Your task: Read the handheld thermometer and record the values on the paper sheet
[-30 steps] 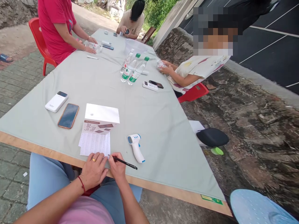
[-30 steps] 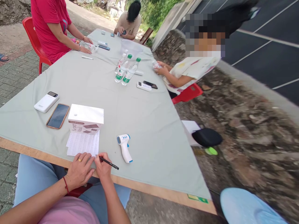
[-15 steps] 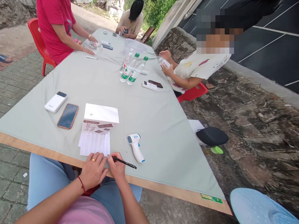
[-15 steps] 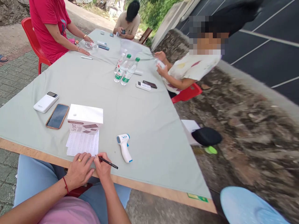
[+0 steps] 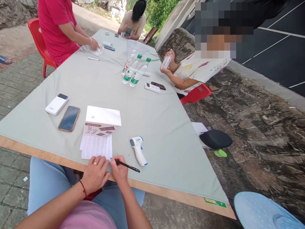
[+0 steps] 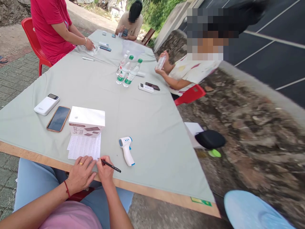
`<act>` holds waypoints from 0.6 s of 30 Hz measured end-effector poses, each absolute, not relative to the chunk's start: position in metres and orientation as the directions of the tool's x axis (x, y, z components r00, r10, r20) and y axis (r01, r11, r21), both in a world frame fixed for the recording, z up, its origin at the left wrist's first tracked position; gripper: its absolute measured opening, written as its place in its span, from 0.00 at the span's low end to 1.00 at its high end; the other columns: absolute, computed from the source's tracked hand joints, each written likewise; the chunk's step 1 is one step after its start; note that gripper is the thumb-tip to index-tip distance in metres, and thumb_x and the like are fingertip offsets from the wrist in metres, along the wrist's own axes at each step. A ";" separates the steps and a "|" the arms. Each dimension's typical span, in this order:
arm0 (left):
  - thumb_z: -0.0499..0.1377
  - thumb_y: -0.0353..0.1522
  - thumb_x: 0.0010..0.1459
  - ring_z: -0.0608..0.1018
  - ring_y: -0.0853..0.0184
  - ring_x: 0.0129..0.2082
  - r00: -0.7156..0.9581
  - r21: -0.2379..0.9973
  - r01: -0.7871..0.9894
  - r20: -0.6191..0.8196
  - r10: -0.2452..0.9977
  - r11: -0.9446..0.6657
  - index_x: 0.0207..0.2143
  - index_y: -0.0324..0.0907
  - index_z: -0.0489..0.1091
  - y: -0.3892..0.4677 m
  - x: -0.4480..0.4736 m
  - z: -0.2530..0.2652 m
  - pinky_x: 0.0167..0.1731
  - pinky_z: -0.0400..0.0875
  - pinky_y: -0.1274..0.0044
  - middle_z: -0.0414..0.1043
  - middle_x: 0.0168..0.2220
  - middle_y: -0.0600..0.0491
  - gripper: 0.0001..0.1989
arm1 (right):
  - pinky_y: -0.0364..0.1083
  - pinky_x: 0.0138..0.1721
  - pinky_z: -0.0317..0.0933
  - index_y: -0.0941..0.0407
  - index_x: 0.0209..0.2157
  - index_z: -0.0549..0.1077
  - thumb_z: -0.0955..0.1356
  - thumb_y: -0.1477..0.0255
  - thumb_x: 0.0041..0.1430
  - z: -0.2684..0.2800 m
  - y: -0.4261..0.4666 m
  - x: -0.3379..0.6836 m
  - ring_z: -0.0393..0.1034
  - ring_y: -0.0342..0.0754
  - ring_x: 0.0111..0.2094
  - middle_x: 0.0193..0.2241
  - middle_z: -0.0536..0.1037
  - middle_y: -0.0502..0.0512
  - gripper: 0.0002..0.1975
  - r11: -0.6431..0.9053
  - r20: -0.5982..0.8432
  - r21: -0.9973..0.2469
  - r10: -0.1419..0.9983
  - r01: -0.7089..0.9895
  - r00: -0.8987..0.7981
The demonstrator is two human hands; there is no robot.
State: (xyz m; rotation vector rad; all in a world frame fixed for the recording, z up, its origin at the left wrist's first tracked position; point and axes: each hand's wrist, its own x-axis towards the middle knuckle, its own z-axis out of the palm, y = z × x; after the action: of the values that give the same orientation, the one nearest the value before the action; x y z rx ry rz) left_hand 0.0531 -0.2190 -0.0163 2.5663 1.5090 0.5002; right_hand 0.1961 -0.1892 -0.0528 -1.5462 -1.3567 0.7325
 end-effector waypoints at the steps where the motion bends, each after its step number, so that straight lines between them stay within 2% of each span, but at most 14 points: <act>1: 0.54 0.35 0.60 0.68 0.54 0.50 0.452 0.266 0.826 0.215 0.866 -0.498 0.54 0.39 0.64 -0.219 0.053 -0.016 0.50 0.59 0.62 0.68 0.50 0.43 0.20 | 0.44 0.27 0.58 0.53 0.24 0.65 0.64 0.66 0.53 -0.053 -0.189 0.196 0.61 0.44 0.21 0.18 0.67 0.45 0.07 0.032 0.132 -0.907 0.968 0.419 0.211; 7: 0.54 0.35 0.60 0.68 0.54 0.50 0.457 0.256 0.828 0.207 0.865 -0.499 0.55 0.38 0.63 -0.219 0.052 -0.016 0.50 0.59 0.62 0.67 0.51 0.43 0.21 | 0.44 0.27 0.59 0.53 0.25 0.64 0.64 0.65 0.53 -0.057 -0.190 0.196 0.60 0.44 0.22 0.19 0.66 0.45 0.08 0.009 0.121 -0.919 0.958 0.395 0.261; 11: 0.55 0.34 0.60 0.68 0.54 0.50 0.453 0.274 0.824 0.205 0.867 -0.496 0.54 0.39 0.63 -0.219 0.052 -0.015 0.51 0.59 0.62 0.68 0.50 0.44 0.20 | 0.47 0.35 0.63 0.55 0.33 0.67 0.62 0.63 0.60 -0.055 -0.191 0.198 0.66 0.47 0.30 0.28 0.71 0.51 0.10 -0.004 0.167 -0.926 0.893 0.377 0.418; 15: 0.55 0.33 0.59 0.69 0.54 0.50 0.449 0.300 0.812 0.226 0.865 -0.500 0.54 0.39 0.63 -0.219 0.053 -0.015 0.49 0.61 0.61 0.67 0.50 0.44 0.20 | 0.52 0.46 0.62 0.56 0.44 0.68 0.58 0.66 0.64 -0.056 -0.188 0.198 0.68 0.50 0.43 0.40 0.72 0.58 0.13 0.100 0.301 -0.856 0.894 0.506 0.333; 18: 0.54 0.28 0.58 0.69 0.55 0.49 0.405 0.403 0.771 0.286 0.868 -0.492 0.49 0.39 0.63 -0.221 0.050 -0.015 0.49 0.64 0.61 0.67 0.49 0.43 0.16 | 0.52 0.45 0.63 0.56 0.47 0.68 0.57 0.68 0.65 -0.060 -0.181 0.197 0.68 0.51 0.43 0.40 0.72 0.59 0.14 0.143 0.366 -0.790 0.890 0.596 0.272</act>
State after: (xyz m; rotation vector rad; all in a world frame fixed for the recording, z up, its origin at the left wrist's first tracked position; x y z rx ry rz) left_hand 0.0499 -0.2207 -0.0150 2.4529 1.4537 0.6884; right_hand 0.1974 -0.1805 -0.0600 -1.5521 -1.4235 0.3734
